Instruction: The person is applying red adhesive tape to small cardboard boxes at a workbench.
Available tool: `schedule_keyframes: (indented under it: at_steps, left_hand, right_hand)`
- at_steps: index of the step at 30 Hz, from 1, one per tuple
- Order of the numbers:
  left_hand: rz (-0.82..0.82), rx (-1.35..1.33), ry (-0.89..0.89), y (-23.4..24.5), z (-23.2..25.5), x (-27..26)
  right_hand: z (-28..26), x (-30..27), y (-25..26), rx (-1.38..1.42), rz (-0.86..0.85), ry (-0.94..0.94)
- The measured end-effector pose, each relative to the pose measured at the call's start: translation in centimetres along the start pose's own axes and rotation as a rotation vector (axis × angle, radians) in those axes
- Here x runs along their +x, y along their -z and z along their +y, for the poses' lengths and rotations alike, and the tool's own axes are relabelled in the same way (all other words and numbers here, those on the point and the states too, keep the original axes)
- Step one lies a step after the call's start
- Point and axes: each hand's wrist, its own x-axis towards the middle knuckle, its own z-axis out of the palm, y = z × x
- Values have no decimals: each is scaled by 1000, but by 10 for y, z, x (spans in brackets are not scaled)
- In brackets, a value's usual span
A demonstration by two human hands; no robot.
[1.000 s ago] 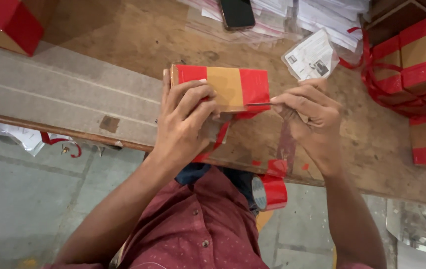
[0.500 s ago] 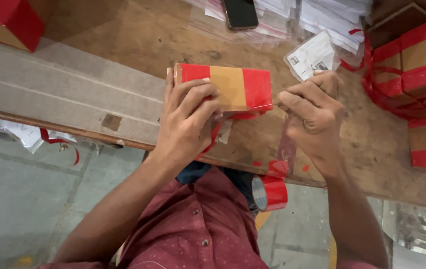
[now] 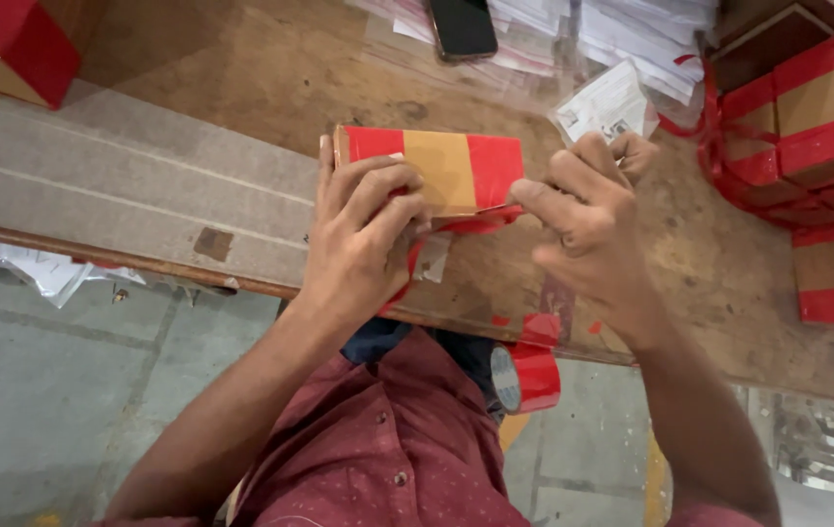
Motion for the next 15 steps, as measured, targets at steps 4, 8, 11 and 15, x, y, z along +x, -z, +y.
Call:
schedule_keyframes:
  at_steps: [4, 8, 11, 15]
  left_hand:
    - [-15, 4, 10, 0, -4, -3]
    - [-30, -12, 21, 5, -1, -1]
    - [-61, -42, 19, 7, -2, -1]
    - [-40, -30, 19, 3, -5, -3]
  right_hand:
    - [9, -6, 1, -65, -52, 115]
    - [14, -6, 4, -50, -90, 157]
    - [10, -1, 4, -89, -91, 160]
    - [11, 4, 2, -56, -125, 151]
